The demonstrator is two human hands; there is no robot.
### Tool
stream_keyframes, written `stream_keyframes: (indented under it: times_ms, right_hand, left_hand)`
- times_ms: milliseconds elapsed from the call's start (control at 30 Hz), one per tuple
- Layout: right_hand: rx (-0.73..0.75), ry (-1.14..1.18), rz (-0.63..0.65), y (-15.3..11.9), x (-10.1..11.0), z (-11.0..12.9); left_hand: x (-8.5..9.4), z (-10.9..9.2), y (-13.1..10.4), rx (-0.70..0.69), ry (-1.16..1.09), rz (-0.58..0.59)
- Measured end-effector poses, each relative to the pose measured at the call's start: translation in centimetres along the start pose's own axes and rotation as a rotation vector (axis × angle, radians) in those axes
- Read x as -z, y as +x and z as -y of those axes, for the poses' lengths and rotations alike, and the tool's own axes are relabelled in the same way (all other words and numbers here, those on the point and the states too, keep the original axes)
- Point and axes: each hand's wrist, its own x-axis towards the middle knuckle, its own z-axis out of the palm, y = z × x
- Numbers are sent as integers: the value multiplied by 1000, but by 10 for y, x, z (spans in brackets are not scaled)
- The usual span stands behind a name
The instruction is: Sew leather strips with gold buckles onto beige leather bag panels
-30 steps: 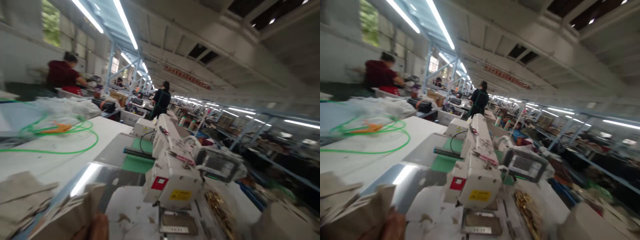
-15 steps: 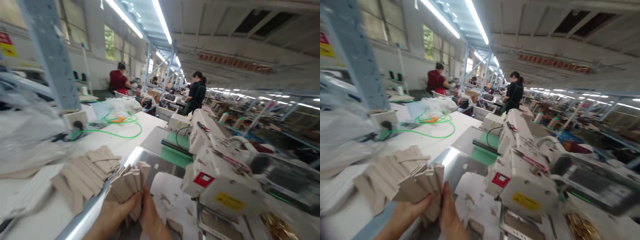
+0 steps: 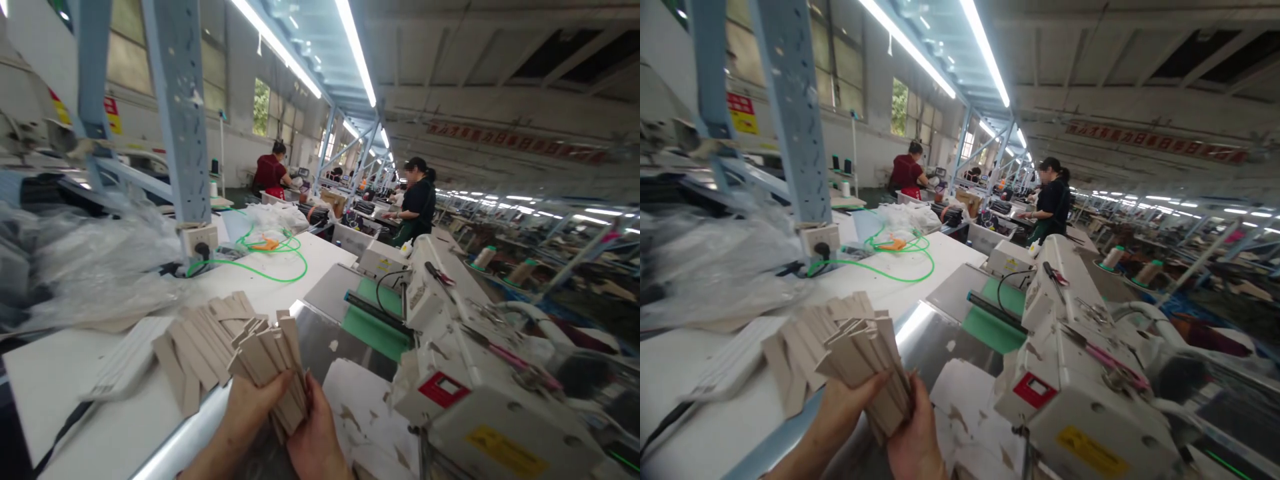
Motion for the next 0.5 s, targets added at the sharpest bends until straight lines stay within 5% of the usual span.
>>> stream_keyframes:
  times_ms: [267,367,500]
  right_hand:
    - [131,-111,-54,1,11,-2]
    - [246,-264,-25,2,13,4]
    - [297,-436,46,4,16,7]
  left_hand:
    - [-14,0,0,111,-84,3]
    - [10,-1,32,177,-132,-82]
    - [73,2,78,220,-62,-228]
